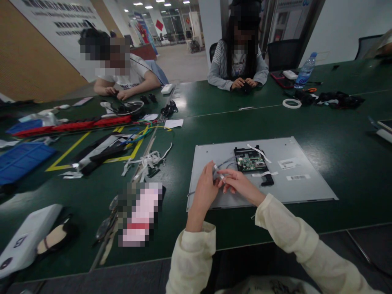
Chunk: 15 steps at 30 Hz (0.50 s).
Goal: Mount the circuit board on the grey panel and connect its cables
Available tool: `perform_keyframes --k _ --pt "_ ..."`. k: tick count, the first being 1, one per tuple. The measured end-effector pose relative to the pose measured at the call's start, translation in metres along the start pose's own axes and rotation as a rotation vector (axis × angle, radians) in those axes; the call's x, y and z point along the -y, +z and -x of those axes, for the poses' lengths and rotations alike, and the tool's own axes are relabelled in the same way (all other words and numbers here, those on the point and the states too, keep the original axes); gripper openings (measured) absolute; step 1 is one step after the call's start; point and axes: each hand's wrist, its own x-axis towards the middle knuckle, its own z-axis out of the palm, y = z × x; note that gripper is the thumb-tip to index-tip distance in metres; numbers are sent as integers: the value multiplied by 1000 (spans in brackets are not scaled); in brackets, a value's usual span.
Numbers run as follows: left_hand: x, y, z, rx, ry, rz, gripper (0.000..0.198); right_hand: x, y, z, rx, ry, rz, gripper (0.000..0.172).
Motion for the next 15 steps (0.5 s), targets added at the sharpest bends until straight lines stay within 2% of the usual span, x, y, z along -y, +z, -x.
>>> perform_keyframes --k 7,15 --pt "1 1 1 76 -1 -134 39 -8 -3 -4 -66 80 29 32" --pt "-5 -2 4 148 -77 -184 46 -10 1 3 -83 25 348 33"
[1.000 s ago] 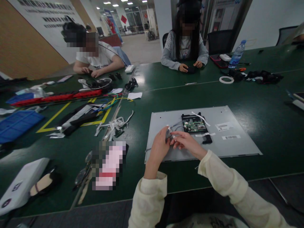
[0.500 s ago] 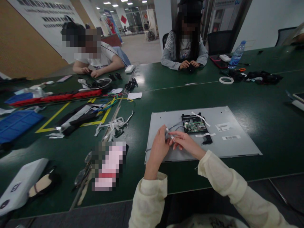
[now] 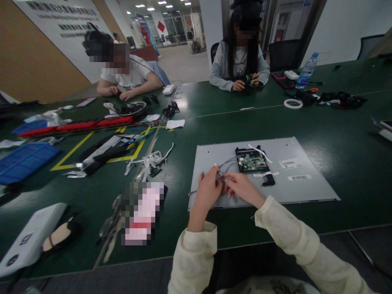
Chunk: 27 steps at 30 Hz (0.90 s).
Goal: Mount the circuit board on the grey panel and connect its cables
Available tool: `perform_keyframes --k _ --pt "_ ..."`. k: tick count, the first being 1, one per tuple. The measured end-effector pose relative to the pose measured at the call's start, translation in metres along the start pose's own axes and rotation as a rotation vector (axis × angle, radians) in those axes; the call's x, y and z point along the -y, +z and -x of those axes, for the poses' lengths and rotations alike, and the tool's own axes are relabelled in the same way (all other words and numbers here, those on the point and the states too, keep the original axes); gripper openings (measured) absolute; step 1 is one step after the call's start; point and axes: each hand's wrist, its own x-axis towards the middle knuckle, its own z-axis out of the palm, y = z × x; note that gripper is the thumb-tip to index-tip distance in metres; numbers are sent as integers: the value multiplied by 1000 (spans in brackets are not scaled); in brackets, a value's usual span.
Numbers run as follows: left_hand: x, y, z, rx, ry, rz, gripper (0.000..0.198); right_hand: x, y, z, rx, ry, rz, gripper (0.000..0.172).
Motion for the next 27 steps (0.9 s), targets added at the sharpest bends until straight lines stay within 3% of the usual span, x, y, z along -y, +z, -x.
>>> perform_keyframes --k 3,10,14,17,20,23,27 --pt "-2 -1 3 1 -4 -7 48 2 -1 5 2 -36 76 29" --pt "-7 1 4 -62 -26 2 42 -2 -18 12 61 99 75 24" --pt "-7 5 3 -94 -28 -15 42 -5 -29 33 115 135 33 35" --pt "-7 8 4 -100 -19 -33 46 -10 -39 58 120 73 91 44" --pt "-8 7 6 -90 4 -60 52 -18 -53 83 38 9 124 49" --pt "-10 5 6 -69 13 -70 57 -28 -70 103 -132 -57 194 48" --pt "-9 5 4 -82 1 -51 66 -34 -85 118 -364 -176 492 41"
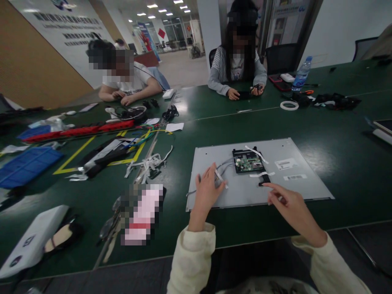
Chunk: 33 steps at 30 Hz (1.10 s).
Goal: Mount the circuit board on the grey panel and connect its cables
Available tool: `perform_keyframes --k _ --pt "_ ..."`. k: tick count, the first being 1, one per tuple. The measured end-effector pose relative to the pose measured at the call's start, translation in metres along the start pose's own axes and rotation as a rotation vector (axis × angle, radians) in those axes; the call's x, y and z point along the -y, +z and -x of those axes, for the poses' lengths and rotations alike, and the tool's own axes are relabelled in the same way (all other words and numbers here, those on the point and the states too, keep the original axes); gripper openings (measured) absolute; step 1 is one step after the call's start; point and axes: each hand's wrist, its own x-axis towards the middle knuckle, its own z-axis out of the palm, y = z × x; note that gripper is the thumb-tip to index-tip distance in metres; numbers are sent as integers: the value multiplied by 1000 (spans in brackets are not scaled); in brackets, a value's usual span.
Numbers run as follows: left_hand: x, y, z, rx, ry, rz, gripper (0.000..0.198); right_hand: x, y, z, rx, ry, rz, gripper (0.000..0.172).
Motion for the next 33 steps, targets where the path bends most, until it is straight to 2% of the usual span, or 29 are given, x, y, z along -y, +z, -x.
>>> perform_keyframes --k 3,6,8,12,16,19,22,27,33 --pt "0 -2 -2 -82 -15 85 64 0 -3 0 -50 -192 208 38" --pt "-5 -12 -11 -221 -32 209 56 5 -1 -6 19 -413 381 46" --pt "-13 -23 -22 -275 -20 253 51 10 2 -13 97 -503 476 54" --pt "-34 -35 -60 -211 70 264 43 21 10 -34 257 -637 535 57" --pt "-41 -15 -87 -194 65 237 53 27 24 -53 409 -740 499 54" --pt "-36 2 -86 -223 58 134 54 26 32 -61 455 -731 451 54" --pt "-29 8 -77 -242 89 60 57 24 35 -64 421 -692 430 58" --pt "-20 5 -72 -291 94 62 62 13 37 -82 303 -652 455 58" --pt "-24 8 -69 -246 77 89 62 -14 30 -118 113 -511 571 54"
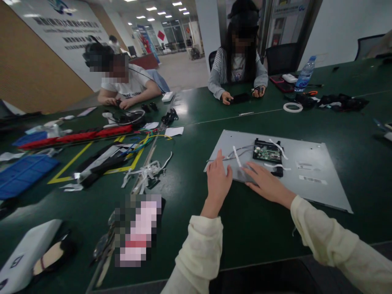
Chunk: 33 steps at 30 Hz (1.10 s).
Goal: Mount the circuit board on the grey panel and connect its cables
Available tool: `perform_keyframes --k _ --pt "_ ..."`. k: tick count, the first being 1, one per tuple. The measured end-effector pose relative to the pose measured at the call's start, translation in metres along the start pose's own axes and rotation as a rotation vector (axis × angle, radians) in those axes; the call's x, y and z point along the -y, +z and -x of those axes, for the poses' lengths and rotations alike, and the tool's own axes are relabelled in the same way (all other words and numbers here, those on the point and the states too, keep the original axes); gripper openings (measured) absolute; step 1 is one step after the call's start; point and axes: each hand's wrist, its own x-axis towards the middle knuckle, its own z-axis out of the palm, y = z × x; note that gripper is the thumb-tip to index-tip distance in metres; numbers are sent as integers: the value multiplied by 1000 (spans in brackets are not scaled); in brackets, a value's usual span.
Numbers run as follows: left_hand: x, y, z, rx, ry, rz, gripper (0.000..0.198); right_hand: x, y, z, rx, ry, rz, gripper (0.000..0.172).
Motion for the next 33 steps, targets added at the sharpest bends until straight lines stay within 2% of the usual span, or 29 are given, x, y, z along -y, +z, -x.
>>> perform_keyframes --k 7,13,17,25,33 --pt "-8 -3 3 144 76 2 27 -60 -1 -5 -101 246 158 50" --pt "-10 -1 8 326 122 -17 22 -117 -1 0 -202 392 298 53" --pt "-11 -1 10 375 118 -66 23 -146 -5 2 -257 460 379 52" --pt "-12 -2 11 406 113 -78 27 -170 -12 5 -291 538 471 48" --pt "-11 -3 11 434 109 -87 28 -189 -24 3 -261 742 482 51"
